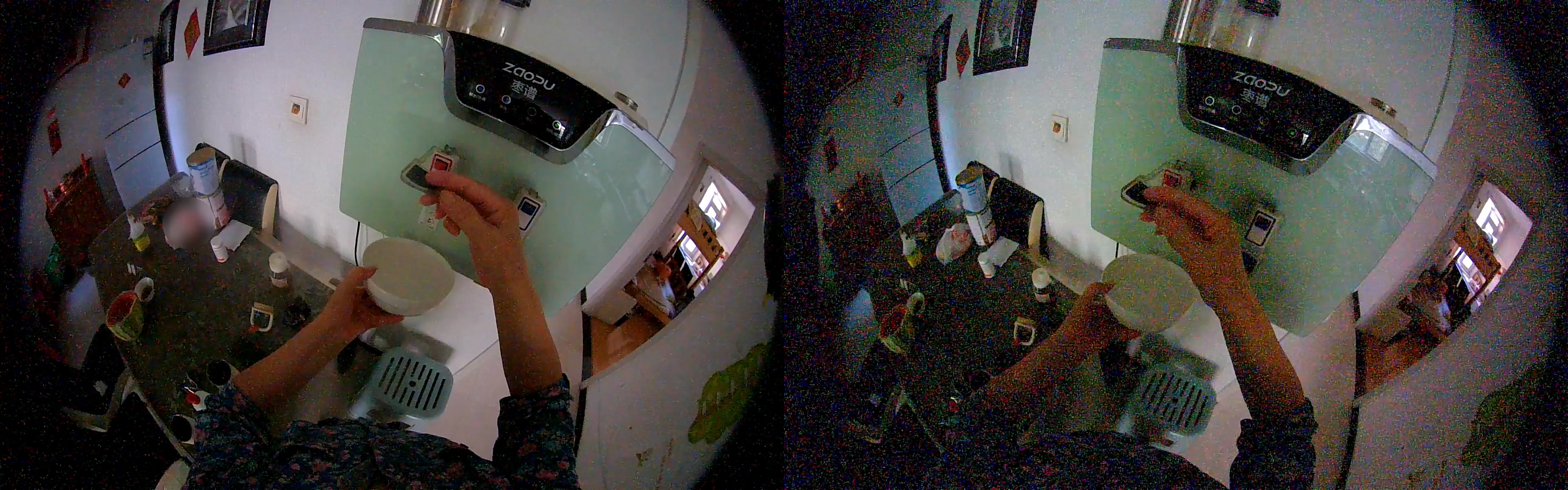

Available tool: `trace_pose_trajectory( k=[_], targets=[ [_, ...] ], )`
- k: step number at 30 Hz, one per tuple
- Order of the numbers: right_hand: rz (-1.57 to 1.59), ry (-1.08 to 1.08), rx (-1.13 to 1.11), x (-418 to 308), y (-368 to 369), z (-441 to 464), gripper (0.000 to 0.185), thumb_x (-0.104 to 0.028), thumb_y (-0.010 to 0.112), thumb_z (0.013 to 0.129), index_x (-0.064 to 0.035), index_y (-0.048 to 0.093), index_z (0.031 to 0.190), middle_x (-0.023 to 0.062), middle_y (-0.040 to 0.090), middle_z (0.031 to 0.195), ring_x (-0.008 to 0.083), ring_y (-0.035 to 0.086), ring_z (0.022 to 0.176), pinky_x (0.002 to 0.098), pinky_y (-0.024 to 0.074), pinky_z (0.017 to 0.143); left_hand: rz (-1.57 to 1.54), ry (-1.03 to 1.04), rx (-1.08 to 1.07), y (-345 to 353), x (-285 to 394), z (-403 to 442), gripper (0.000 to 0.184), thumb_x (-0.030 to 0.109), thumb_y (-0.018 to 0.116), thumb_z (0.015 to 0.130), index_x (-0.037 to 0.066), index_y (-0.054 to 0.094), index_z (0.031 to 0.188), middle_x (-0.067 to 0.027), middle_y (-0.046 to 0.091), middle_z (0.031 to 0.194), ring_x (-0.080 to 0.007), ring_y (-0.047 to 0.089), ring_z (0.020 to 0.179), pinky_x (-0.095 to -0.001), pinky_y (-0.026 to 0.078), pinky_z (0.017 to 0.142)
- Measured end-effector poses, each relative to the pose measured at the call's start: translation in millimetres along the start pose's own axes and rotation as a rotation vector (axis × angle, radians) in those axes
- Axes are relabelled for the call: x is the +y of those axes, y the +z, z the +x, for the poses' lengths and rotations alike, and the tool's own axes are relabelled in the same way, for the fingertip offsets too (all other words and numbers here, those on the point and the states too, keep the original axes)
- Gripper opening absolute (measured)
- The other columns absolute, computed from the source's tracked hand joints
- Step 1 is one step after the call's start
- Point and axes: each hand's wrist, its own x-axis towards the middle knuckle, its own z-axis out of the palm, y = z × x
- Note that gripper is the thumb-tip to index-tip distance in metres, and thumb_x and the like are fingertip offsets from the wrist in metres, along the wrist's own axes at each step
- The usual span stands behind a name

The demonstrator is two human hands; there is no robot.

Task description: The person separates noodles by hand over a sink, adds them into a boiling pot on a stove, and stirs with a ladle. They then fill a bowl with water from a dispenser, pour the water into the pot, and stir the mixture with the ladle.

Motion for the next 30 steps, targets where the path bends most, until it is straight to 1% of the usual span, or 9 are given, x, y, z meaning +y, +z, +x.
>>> trace_pose_trajectory(
  k=[6, 12, 18, 21, 24, 27, 30],
  targets=[
    [-0.016, 0.011, -0.003, -1, 0, 0, 0.027, -0.015, 0.055, 0.088, -0.0027, 0.061, 0.112, 0.0090, 0.066, 0.093, 0.0078, 0.052, 0.074, 0.0209, 0.0396, 0.061, -0.033, -0.045, 0.038, -7, -4, 6, 0.074, 0.047, 0.057, 0.078, 0.007, 0.031, 0.134, -0.0182, 0.044, 0.126, -0.0355, 0.052, 0.110, -0.0471, 0.051, 0.084],
    [-0.010, 0.018, 0.010, 1, 1, -3, 0.027, -0.015, 0.056, 0.088, -0.0027, 0.061, 0.111, 0.0086, 0.066, 0.093, 0.0079, 0.053, 0.075, 0.0212, 0.0398, 0.061, -0.026, 0.001, -0.006, -7, -5, 5, 0.075, 0.047, 0.057, 0.078, 0.005, 0.030, 0.134, -0.0190, 0.044, 0.126, -0.0354, 0.053, 0.108, -0.0459, 0.053, 0.082],
    [-0.014, 0.022, 0.011, -1, 2, -4, 0.027, -0.015, 0.057, 0.087, -0.0024, 0.061, 0.111, 0.0081, 0.066, 0.093, 0.0080, 0.053, 0.075, 0.0211, 0.0397, 0.061, -0.039, -0.043, 0.008, -17, -10, 9, 0.077, 0.048, 0.059, 0.077, 0.004, 0.030, 0.134, -0.0198, 0.044, 0.125, -0.0354, 0.054, 0.107, -0.0443, 0.053, 0.082],
    [-0.006, 0.026, 0.011, 0, 2, -3, 0.028, -0.014, 0.056, 0.087, -0.0027, 0.061, 0.113, 0.0077, 0.066, 0.093, 0.0080, 0.053, 0.075, 0.0211, 0.0396, 0.061, -0.069, -0.050, 0.020, -16, -11, 9, 0.078, 0.048, 0.060, 0.076, 0.003, 0.030, 0.134, -0.0202, 0.045, 0.124, -0.0355, 0.056, 0.104, -0.0431, 0.055, 0.078],
    [-0.023, 0.017, 0.025, 0, 2, -4, 0.029, -0.014, 0.056, 0.087, -0.0033, 0.059, 0.115, 0.0072, 0.065, 0.092, 0.0078, 0.052, 0.075, 0.0210, 0.0396, 0.061, -0.087, -0.071, -0.068, -28, -13, 15, 0.078, 0.048, 0.062, 0.075, 0.009, 0.031, 0.135, -0.0161, 0.041, 0.133, -0.0353, 0.048, 0.115, -0.0476, 0.050, 0.086],
    [-0.046, -0.019, 0.031, 0, 2, -6, 0.031, -0.013, 0.056, 0.087, -0.0040, 0.058, 0.117, 0.0067, 0.064, 0.092, 0.0074, 0.052, 0.074, 0.0208, 0.0397, 0.061, -0.126, -0.078, -0.090, -34, -16, 21, 0.078, 0.048, 0.061, 0.076, 0.009, 0.030, 0.136, -0.0163, 0.041, 0.134, -0.0349, 0.046, 0.116, -0.0471, 0.049, 0.088],
    [-0.055, -0.028, 0.037, 0, 3, -8, 0.031, -0.013, 0.056, 0.087, -0.0046, 0.058, 0.117, 0.0058, 0.064, 0.092, 0.0070, 0.052, 0.075, 0.0204, 0.0400, 0.062, -0.070, -0.029, -0.043, -19, -11, 12, 0.075, 0.047, 0.059, 0.077, 0.002, 0.033, 0.131, -0.0206, 0.049, 0.119, -0.0349, 0.060, 0.095, -0.0410, 0.058, 0.073]
  ],
)
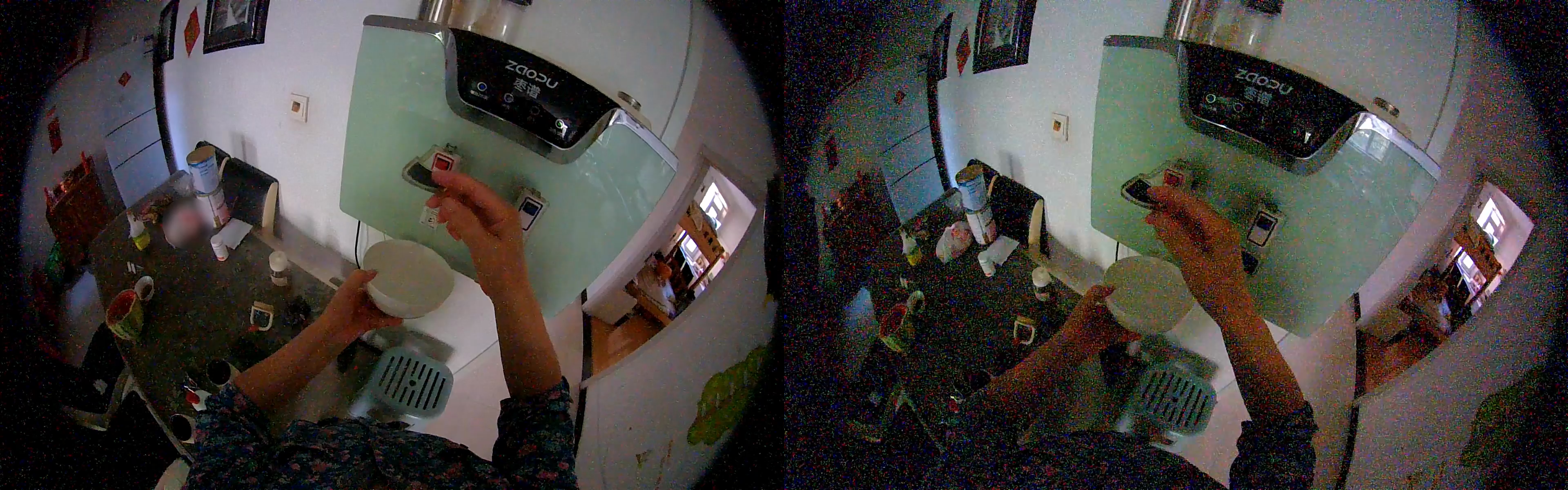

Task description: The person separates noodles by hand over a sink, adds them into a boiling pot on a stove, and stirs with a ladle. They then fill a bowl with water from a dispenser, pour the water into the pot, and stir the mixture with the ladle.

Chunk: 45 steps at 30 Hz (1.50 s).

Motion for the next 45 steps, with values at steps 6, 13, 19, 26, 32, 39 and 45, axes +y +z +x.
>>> trace_pose_trajectory(
  k=[6, 13, 19, 26, 32, 39, 45],
  targets=[
    [-0.069, -0.013, 0.004, -7, 2, -3, 0.033, -0.014, 0.058, 0.086, -0.0044, 0.058, 0.118, 0.0045, 0.064, 0.092, 0.0067, 0.052, 0.077, 0.0198, 0.0406, 0.064, 0.056, 0.001, 0.032, 1, 2, -4, 0.073, 0.046, 0.057, 0.078, 0.001, 0.034, 0.131, -0.0203, 0.051, 0.119, -0.0341, 0.059, 0.099, -0.0420, 0.057, 0.074],
    [-0.104, -0.014, 0.005, -5, 0, -3, 0.032, -0.015, 0.058, 0.087, -0.0041, 0.058, 0.117, 0.0043, 0.064, 0.093, 0.0071, 0.052, 0.077, 0.0199, 0.0409, 0.065, 0.021, 0.001, 0.024, -3, -1, -1, 0.074, 0.045, 0.058, 0.078, 0.001, 0.033, 0.132, -0.0205, 0.048, 0.123, -0.0354, 0.058, 0.102, -0.0433, 0.056, 0.077],
    [-0.099, -0.021, 0.014, -2, 2, -4, 0.032, -0.014, 0.057, 0.087, -0.0034, 0.058, 0.118, 0.0051, 0.064, 0.092, 0.0075, 0.052, 0.077, 0.0205, 0.0412, 0.065, 0.004, -0.003, 0.045, -4, -1, -4, 0.076, 0.045, 0.060, 0.077, 0.003, 0.032, 0.133, -0.0196, 0.045, 0.126, -0.0360, 0.054, 0.107, -0.0450, 0.053, 0.082],
    [-0.074, -0.006, 0.022, -4, 4, -6, 0.031, -0.014, 0.056, 0.087, -0.0028, 0.058, 0.117, 0.0062, 0.065, 0.092, 0.0079, 0.053, 0.077, 0.0208, 0.0414, 0.065, 0.025, 0.042, 0.020, -3, -3, -7, 0.078, 0.046, 0.060, 0.077, 0.004, 0.029, 0.135, -0.0197, 0.041, 0.128, -0.0364, 0.053, 0.108, -0.0461, 0.053, 0.081],
    [-0.143, 0.017, 0.027, -4, 5, -9, 0.031, -0.013, 0.057, 0.087, -0.0025, 0.058, 0.116, 0.0070, 0.065, 0.094, 0.0086, 0.054, 0.080, 0.0216, 0.0423, 0.067, 0.041, 0.014, 0.055, -7, -5, -6, 0.077, 0.046, 0.059, 0.078, 0.004, 0.029, 0.135, -0.0208, 0.042, 0.128, -0.0371, 0.054, 0.107, -0.0457, 0.055, 0.078],
    [-0.356, -0.025, 0.006, 23, 5, -26, 0.028, -0.013, 0.058, 0.087, -0.0038, 0.058, 0.114, 0.0067, 0.063, 0.097, 0.0119, 0.056, 0.083, 0.0227, 0.0449, 0.072, -0.001, 0.011, 0.004, -15, -9, -1, 0.071, 0.043, 0.057, 0.080, 0.005, 0.031, 0.133, -0.0197, 0.047, 0.123, -0.0360, 0.057, 0.102, -0.0435, 0.057, 0.073],
    [-0.591, -0.074, 0.006, 74, 1, -30, 0.031, -0.010, 0.059, 0.085, -0.0055, 0.055, 0.116, 0.0082, 0.057, 0.106, 0.0148, 0.057, 0.083, 0.0230, 0.0459, 0.068, -0.057, 0.069, -0.064, -19, -16, 10, 0.065, 0.041, 0.055, 0.082, 0.006, 0.034, 0.132, -0.0184, 0.049, 0.122, -0.0348, 0.058, 0.101, -0.0419, 0.057, 0.071]
  ],
)
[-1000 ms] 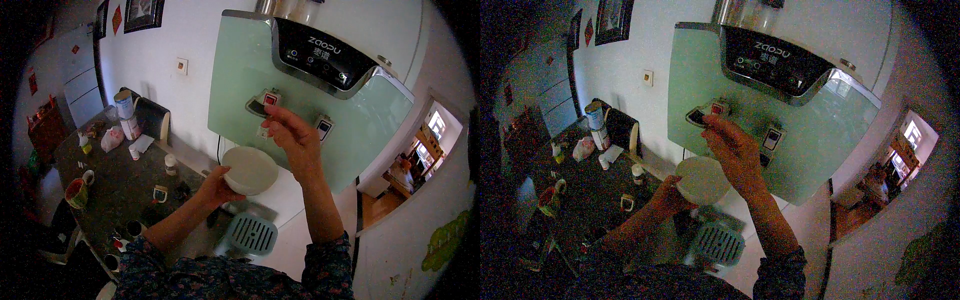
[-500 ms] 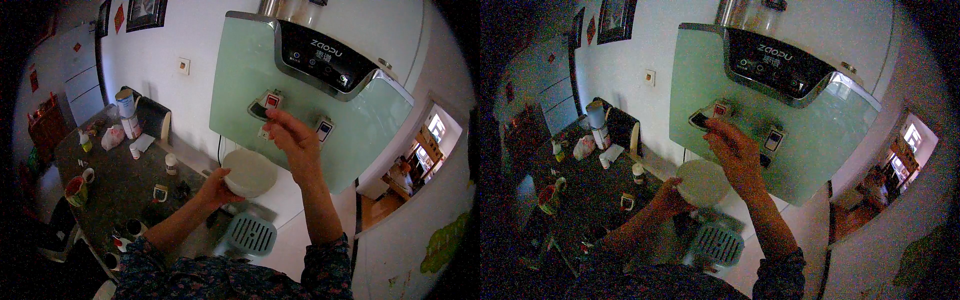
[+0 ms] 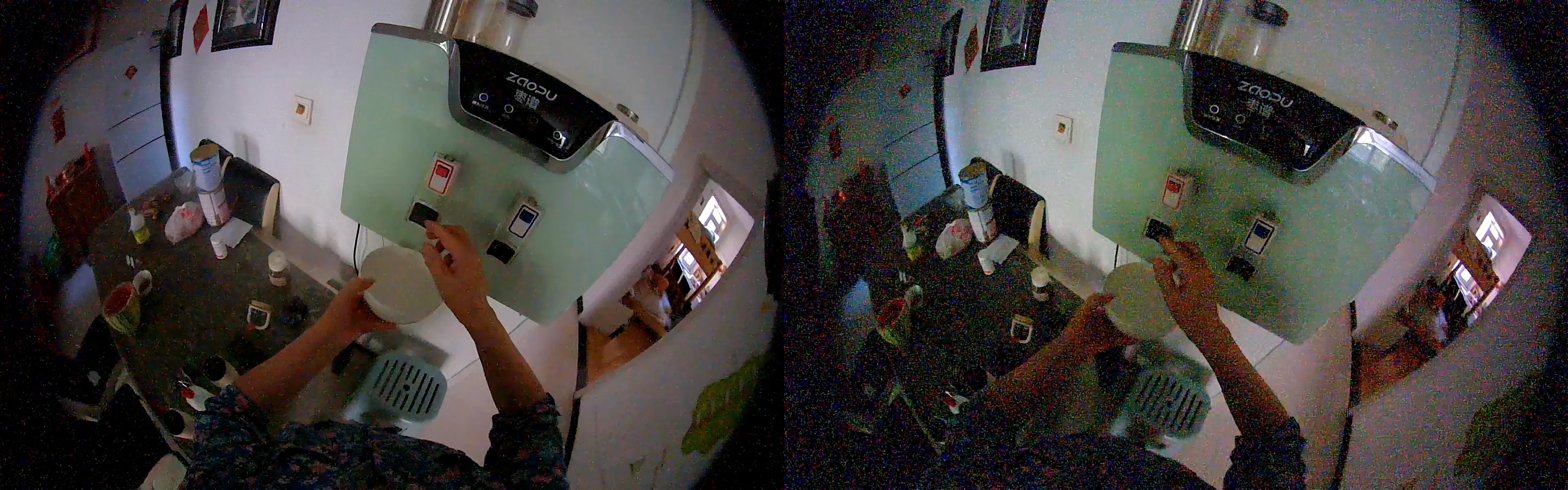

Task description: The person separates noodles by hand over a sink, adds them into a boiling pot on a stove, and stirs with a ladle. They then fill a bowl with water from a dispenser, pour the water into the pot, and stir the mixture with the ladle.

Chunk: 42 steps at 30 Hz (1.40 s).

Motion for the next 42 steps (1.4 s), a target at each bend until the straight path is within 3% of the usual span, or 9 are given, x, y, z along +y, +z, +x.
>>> trace_pose_trajectory(
  k=[11, 13, 16, 21, 27, 30, 32, 35, 42],
  targets=[
    [-0.192, -0.107, 0.133, 11, -11, -66, 0.037, -0.014, 0.054, 0.089, -0.0007, 0.049, 0.123, 0.0144, 0.047, 0.129, 0.0268, 0.043, 0.119, 0.0392, 0.0361, 0.096, -0.023, 0.081, 0.129, 22, -24, -47, 0.068, 0.043, 0.058, 0.081, 0.003, 0.036, 0.132, -0.0176, 0.051, 0.122, -0.0338, 0.057, 0.104, -0.0437, 0.050, 0.086],
    [-0.018, 0.152, 0.130, 6, -4, -82, 0.038, -0.015, 0.051, 0.090, 0.0008, 0.047, 0.125, 0.0149, 0.046, 0.130, 0.0273, 0.044, 0.118, 0.0395, 0.0342, 0.099, -0.079, 0.080, 0.093, 33, -22, -66, 0.069, 0.043, 0.057, 0.080, 0.002, 0.036, 0.131, -0.0180, 0.051, 0.123, -0.0340, 0.055, 0.106, -0.0454, 0.048, 0.089],
    [0.474, 0.300, 0.019, 11, 17, -114, 0.045, -0.027, 0.047, 0.093, 0.0009, 0.042, 0.128, 0.0140, 0.046, 0.131, 0.0258, 0.044, 0.119, 0.0411, 0.0352, 0.099, 0.006, 0.144, 0.148, 44, -22, -108, 0.069, 0.043, 0.056, 0.081, 0.000, 0.036, 0.131, -0.0185, 0.050, 0.123, -0.0337, 0.053, 0.109, -0.0484, 0.044, 0.092],
    [0.407, 0.334, -0.489, 21, 56, -200, 0.059, -0.048, 0.036, 0.094, -0.0030, 0.038, 0.131, 0.0125, 0.047, 0.129, 0.0255, 0.047, 0.117, 0.0426, 0.0403, 0.095, -0.003, 0.270, 0.272, 37, -64, -210, 0.066, 0.041, 0.055, 0.083, -0.003, 0.038, 0.129, -0.0200, 0.051, 0.121, -0.0332, 0.054, 0.108, -0.0496, 0.045, 0.090],
    [1.429, 0.869, -0.646, -109, 67, -231, 0.047, -0.034, 0.052, 0.090, -0.0041, 0.046, 0.125, 0.0122, 0.052, 0.123, 0.0259, 0.052, 0.112, 0.0384, 0.0461, 0.089, 0.054, 0.474, 0.591, 59, -100, -359, 0.061, 0.041, 0.055, 0.084, -0.004, 0.045, 0.123, -0.0204, 0.055, 0.115, -0.0322, 0.058, 0.101, -0.0471, 0.050, 0.085],
    [0.795, 0.080, -0.960, -193, 55, -254, 0.045, -0.028, 0.053, 0.088, -0.0044, 0.045, 0.126, 0.0122, 0.052, 0.124, 0.0271, 0.051, 0.113, 0.0408, 0.0443, 0.092, 0.059, 0.541, 0.713, 103, -123, -455, 0.061, 0.042, 0.055, 0.084, -0.005, 0.047, 0.121, -0.0199, 0.056, 0.113, -0.0315, 0.059, 0.100, -0.0461, 0.051, 0.083],
    [0.943, 0.196, -1.078, -253, 61, -287, 0.044, -0.026, 0.053, 0.088, -0.0044, 0.045, 0.126, 0.0119, 0.052, 0.124, 0.0272, 0.051, 0.113, 0.0415, 0.0441, 0.092, 0.035, 0.576, 0.821, 127, -145, -515, 0.061, 0.042, 0.056, 0.083, -0.006, 0.046, 0.121, -0.0197, 0.057, 0.112, -0.0313, 0.059, 0.098, -0.0460, 0.051, 0.082],
    [1.522, 1.020, -1.142, -320, 84, -336, 0.044, -0.029, 0.049, 0.090, -0.0043, 0.045, 0.126, 0.0113, 0.052, 0.124, 0.0262, 0.052, 0.112, 0.0413, 0.0451, 0.091, -0.020, 0.689, 0.943, 143, -170, -588, 0.062, 0.042, 0.057, 0.082, -0.007, 0.046, 0.120, -0.0203, 0.057, 0.112, -0.0316, 0.060, 0.098, -0.0462, 0.052, 0.082],
    [1.506, 0.807, -1.578, -437, 144, -450, 0.045, -0.035, 0.047, 0.091, -0.0055, 0.045, 0.126, 0.0085, 0.053, 0.124, 0.0220, 0.051, 0.112, 0.0384, 0.0447, 0.091, -0.125, 0.941, 1.210, 190, -240, -758, 0.061, 0.041, 0.058, 0.082, -0.005, 0.047, 0.120, -0.0196, 0.057, 0.110, -0.0319, 0.059, 0.098, -0.0455, 0.052, 0.081]
  ],
)
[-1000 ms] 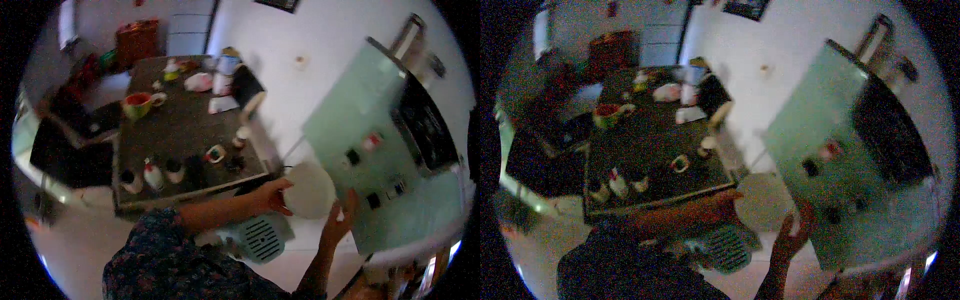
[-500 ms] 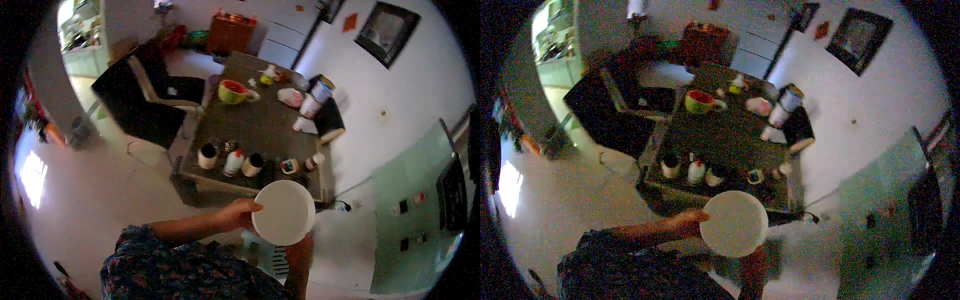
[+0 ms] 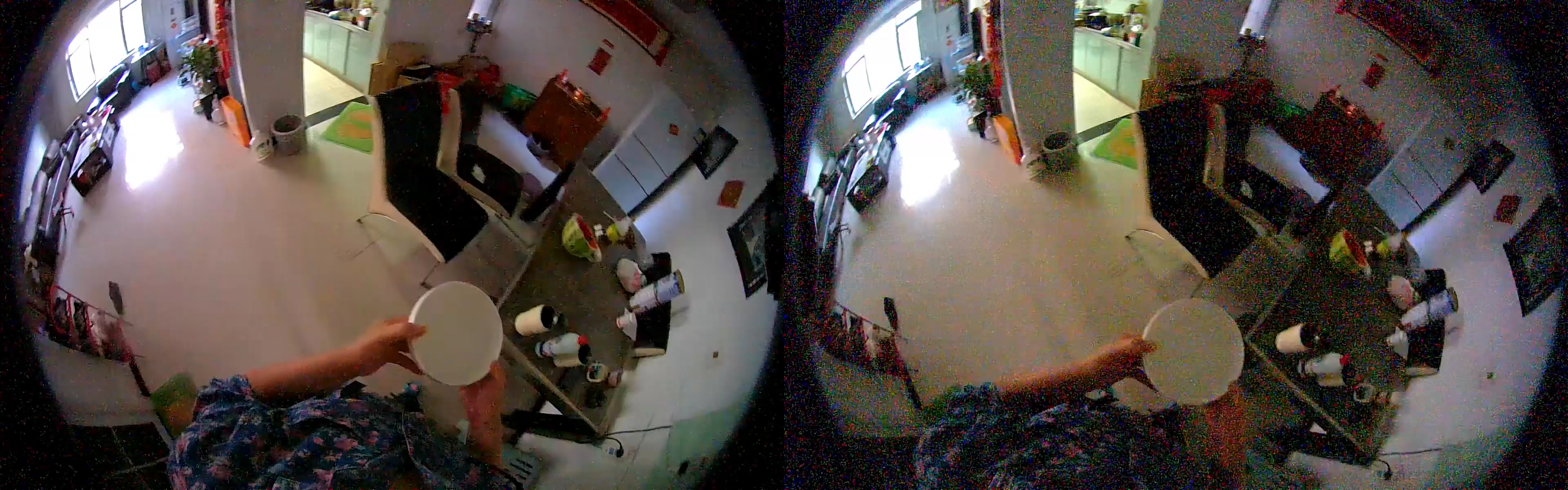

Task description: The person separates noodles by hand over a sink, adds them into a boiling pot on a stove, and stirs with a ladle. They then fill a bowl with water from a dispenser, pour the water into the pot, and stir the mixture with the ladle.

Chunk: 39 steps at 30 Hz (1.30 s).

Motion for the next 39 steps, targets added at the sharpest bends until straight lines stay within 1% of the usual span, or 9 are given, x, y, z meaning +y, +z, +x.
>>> trace_pose_trajectory(
  k=[11, 15, 20, 24, 26, 29, 32, 37, 39],
  targets=[
    [-0.563, 0.241, -0.639, 99, 159, 189, 0.056, -0.043, 0.045, 0.090, -0.0031, 0.042, 0.129, 0.0091, 0.052, 0.123, 0.0216, 0.049, 0.114, 0.0381, 0.0392, 0.096, 0.130, 0.455, 0.510, -173, 70, -42, 0.061, 0.041, 0.061, 0.078, -0.002, 0.050, 0.120, -0.0173, 0.057, 0.113, -0.0315, 0.058, 0.099, -0.0489, 0.050, 0.081],
    [-0.530, 0.451, -0.663, 127, 215, 259, 0.057, -0.043, 0.044, 0.089, -0.0012, 0.042, 0.128, 0.0106, 0.053, 0.119, 0.0220, 0.051, 0.110, 0.0376, 0.0411, 0.094, -0.230, 0.616, 0.248, -215, 116, -44, 0.052, 0.033, 0.062, 0.082, 0.008, 0.047, 0.126, -0.0090, 0.054, 0.125, -0.0237, 0.053, 0.110, -0.0388, 0.043, 0.095],
    [-0.506, 0.576, -0.678, 128, 320, 335, 0.061, -0.045, 0.046, 0.088, 0.0007, 0.040, 0.129, 0.0135, 0.052, 0.120, 0.0239, 0.051, 0.110, 0.0379, 0.0399, 0.097, 0.556, 0.550, 0.849, -274, 198, -24, 0.049, 0.031, 0.062, 0.080, -0.003, 0.055, 0.114, -0.0177, 0.060, 0.110, -0.0321, 0.059, 0.098, -0.0480, 0.051, 0.080],
    [-0.477, 0.554, -0.804, 127, 377, 407, 0.062, -0.044, 0.047, 0.088, 0.0011, 0.039, 0.129, 0.0146, 0.050, 0.122, 0.0252, 0.049, 0.113, 0.0386, 0.0386, 0.099, -0.163, 0.617, 0.740, -285, 276, 3, 0.039, 0.023, 0.060, 0.083, -0.005, 0.058, 0.110, -0.0161, 0.061, 0.108, -0.0306, 0.059, 0.097, -0.0445, 0.052, 0.080],
    [-0.502, 0.549, -0.807, 136, 394, 434, 0.062, -0.044, 0.046, 0.088, 0.0014, 0.039, 0.129, 0.0144, 0.050, 0.123, 0.0253, 0.049, 0.115, 0.0386, 0.0383, 0.099, 0.313, 0.597, 0.874, -303, 300, 18, 0.038, 0.022, 0.059, 0.083, -0.005, 0.057, 0.110, -0.0156, 0.061, 0.107, -0.0295, 0.060, 0.096, -0.0437, 0.052, 0.079],
    [-0.417, 0.533, -0.798, 163, 418, 492, 0.060, -0.041, 0.047, 0.089, 0.0021, 0.038, 0.130, 0.0138, 0.049, 0.124, 0.0251, 0.048, 0.116, 0.0386, 0.0376, 0.099, -0.056, 0.667, 0.663, -358, 337, 39, 0.043, 0.025, 0.059, 0.083, -0.006, 0.056, 0.112, -0.0157, 0.060, 0.108, -0.0282, 0.060, 0.096, -0.0437, 0.052, 0.079],
    [-0.999, 0.070, -0.972, 185, 429, 567, 0.059, -0.037, 0.048, 0.090, 0.0021, 0.036, 0.132, 0.0123, 0.049, 0.125, 0.0238, 0.047, 0.117, 0.0379, 0.0366, 0.100, -0.352, 0.652, 0.572, -414, 378, 74, 0.050, 0.031, 0.060, 0.082, -0.005, 0.053, 0.115, -0.0157, 0.059, 0.110, -0.0281, 0.060, 0.096, -0.0446, 0.051, 0.081],
    [-0.370, 0.428, -0.614, 203, 499, 650, 0.058, -0.035, 0.049, 0.090, 0.0014, 0.035, 0.133, 0.0104, 0.049, 0.125, 0.0209, 0.048, 0.116, 0.0354, 0.0371, 0.099, 0.021, 0.489, 0.614, -496, 486, 117, 0.057, 0.038, 0.061, 0.079, -0.005, 0.052, 0.116, -0.0152, 0.059, 0.110, -0.0290, 0.059, 0.098, -0.0452, 0.049, 0.083],
    [-0.302, 0.439, -0.551, 204, 522, 682, 0.058, -0.034, 0.049, 0.090, 0.0011, 0.034, 0.134, 0.0099, 0.049, 0.126, 0.0200, 0.048, 0.115, 0.0345, 0.0378, 0.098, -0.250, 0.542, 0.523, -518, 525, 142, 0.057, 0.037, 0.061, 0.079, -0.005, 0.052, 0.116, -0.0158, 0.059, 0.108, -0.0290, 0.059, 0.098, -0.0451, 0.049, 0.084]
  ],
)
